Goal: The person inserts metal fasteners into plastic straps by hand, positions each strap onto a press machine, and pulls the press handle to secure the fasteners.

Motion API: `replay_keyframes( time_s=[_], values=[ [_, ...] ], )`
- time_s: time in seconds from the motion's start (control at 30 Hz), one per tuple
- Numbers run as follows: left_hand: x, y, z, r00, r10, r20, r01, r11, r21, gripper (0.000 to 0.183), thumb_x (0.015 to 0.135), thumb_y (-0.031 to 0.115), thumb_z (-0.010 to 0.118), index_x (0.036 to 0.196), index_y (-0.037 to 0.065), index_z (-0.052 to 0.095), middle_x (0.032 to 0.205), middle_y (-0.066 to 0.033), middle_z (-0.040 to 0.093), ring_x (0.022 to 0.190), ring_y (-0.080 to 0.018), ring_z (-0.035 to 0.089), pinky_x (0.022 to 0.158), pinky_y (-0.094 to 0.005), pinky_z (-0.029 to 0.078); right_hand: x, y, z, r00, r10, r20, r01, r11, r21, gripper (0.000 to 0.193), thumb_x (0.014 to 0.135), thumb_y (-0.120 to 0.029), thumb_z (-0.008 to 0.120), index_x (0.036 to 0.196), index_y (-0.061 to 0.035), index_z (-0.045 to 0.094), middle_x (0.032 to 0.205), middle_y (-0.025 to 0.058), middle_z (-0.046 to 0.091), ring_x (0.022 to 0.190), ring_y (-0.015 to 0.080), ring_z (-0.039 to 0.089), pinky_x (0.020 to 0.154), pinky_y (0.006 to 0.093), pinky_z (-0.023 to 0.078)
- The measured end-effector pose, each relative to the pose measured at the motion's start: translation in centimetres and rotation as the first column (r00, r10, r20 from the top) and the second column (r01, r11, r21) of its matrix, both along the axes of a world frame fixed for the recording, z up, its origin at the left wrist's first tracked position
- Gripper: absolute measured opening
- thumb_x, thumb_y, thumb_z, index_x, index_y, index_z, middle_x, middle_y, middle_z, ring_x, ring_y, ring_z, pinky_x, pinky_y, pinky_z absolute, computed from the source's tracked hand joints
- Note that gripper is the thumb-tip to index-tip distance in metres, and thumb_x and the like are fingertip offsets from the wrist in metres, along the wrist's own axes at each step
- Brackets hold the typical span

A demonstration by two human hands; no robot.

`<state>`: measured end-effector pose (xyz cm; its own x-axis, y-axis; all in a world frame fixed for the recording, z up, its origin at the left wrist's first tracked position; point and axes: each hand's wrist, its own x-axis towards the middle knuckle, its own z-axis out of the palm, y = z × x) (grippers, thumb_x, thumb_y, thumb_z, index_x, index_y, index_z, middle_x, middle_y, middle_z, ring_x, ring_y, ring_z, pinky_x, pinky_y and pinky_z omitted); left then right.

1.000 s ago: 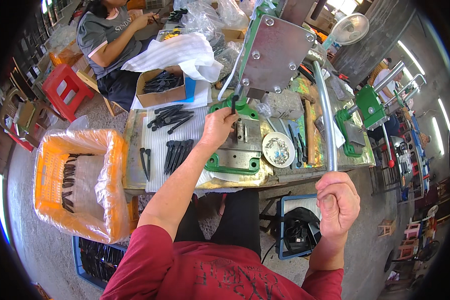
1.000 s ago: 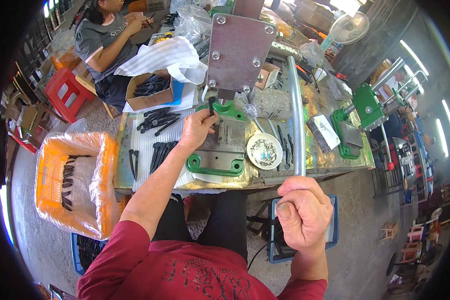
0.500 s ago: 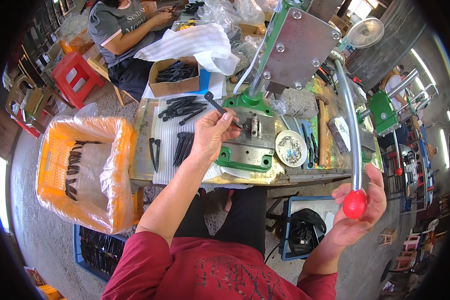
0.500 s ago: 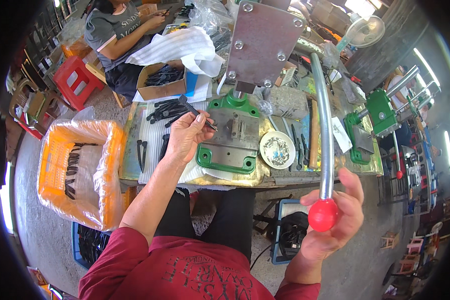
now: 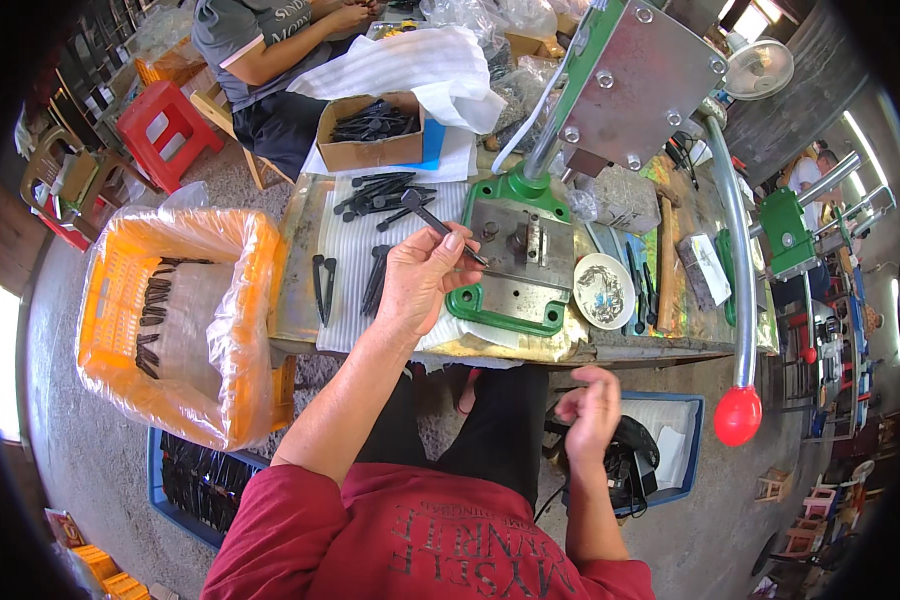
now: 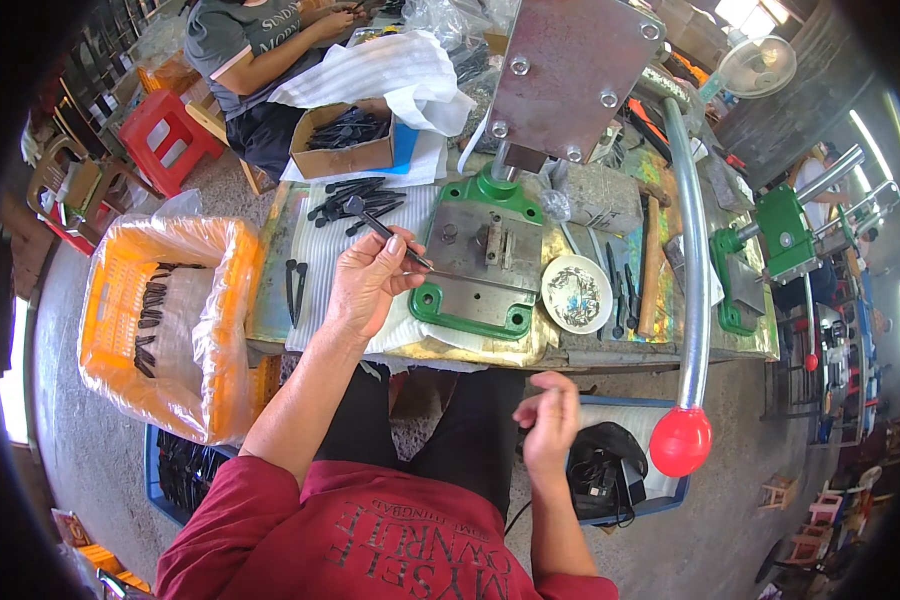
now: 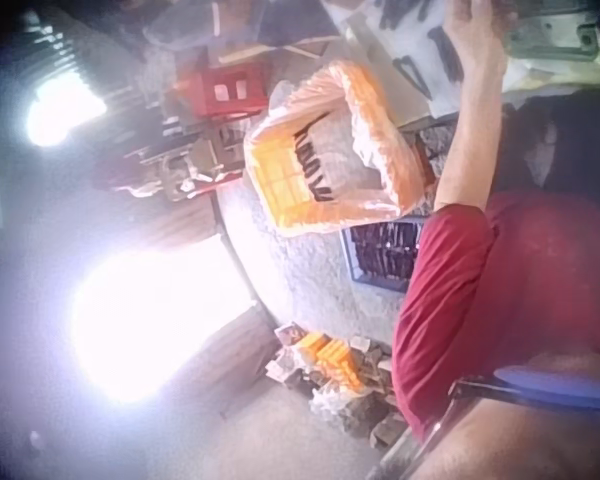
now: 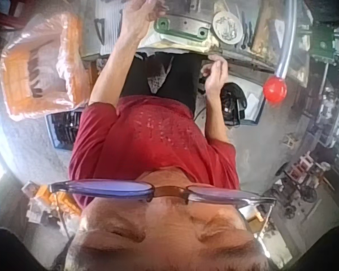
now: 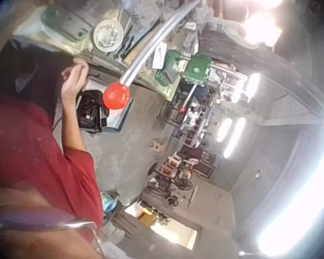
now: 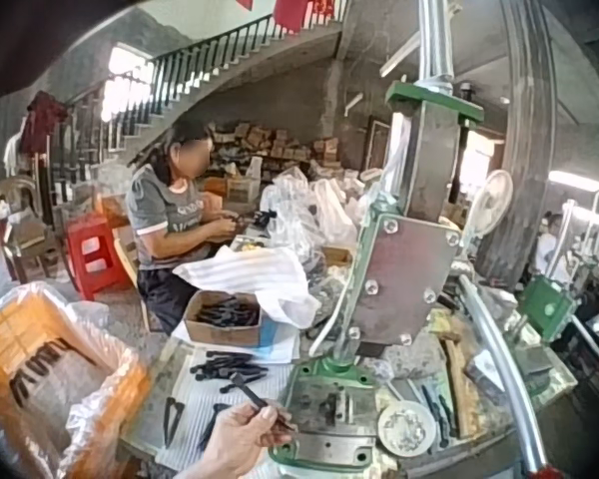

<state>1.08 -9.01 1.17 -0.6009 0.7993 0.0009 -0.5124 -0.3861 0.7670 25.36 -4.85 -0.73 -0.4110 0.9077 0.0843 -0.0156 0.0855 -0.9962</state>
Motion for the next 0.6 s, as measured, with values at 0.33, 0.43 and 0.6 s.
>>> replay_keyframes(
  time_s=[0.33, 0.43, 0.6],
  values=[
    [-2.4, -2.5, -0.4, 0.952, 0.125, -0.28, -0.182, 0.965, -0.187, 0.016, 0.081, 0.015, 0.055, 0.091, 0.003, 0.055, 0.078, -0.0052, 0.057, 0.065, -0.01, 0.055, 0.056, -0.0223, 0.049, -1.3, -0.6, -7.1, 0.944, 0.18, 0.278, -0.14, 0.978, -0.157, 0.021, 0.086, -0.016, 0.04, 0.082, 0.0012, 0.051, 0.071, 0.0045, 0.05, 0.045, 0.0084, 0.046, 0.042, 0.021, 0.038],
    [-4.3, -4.0, -0.8, 0.832, 0.098, -0.546, -0.328, 0.881, -0.341, 0.014, 0.081, 0.013, 0.053, 0.09, 0.002, 0.055, 0.073, -0.0018, 0.056, 0.062, -0.0063, 0.052, 0.052, -0.0181, 0.044, -0.8, -0.7, -8.8, 0.919, 0.208, 0.335, -0.164, 0.974, -0.156, 0.021, 0.086, -0.018, 0.04, 0.083, 0.0, 0.05, 0.072, 0.0041, 0.05, 0.046, 0.0079, 0.046, 0.042, 0.0203, 0.038],
    [-4.7, -6.0, -1.7, 0.479, -0.188, -0.857, -0.54, 0.706, -0.457, 0.016, 0.075, 0.011, 0.057, 0.088, 0.001, 0.056, 0.068, -0.0078, 0.057, 0.057, -0.0162, 0.053, 0.051, -0.025, 0.043, -0.9, -0.7, -9.2, 0.904, 0.212, 0.372, -0.181, 0.977, -0.115, 0.022, 0.087, -0.02, 0.04, 0.083, -0.0006, 0.05, 0.073, 0.0036, 0.05, 0.046, 0.0074, 0.045, 0.043, 0.0196, 0.038]
  ],
)
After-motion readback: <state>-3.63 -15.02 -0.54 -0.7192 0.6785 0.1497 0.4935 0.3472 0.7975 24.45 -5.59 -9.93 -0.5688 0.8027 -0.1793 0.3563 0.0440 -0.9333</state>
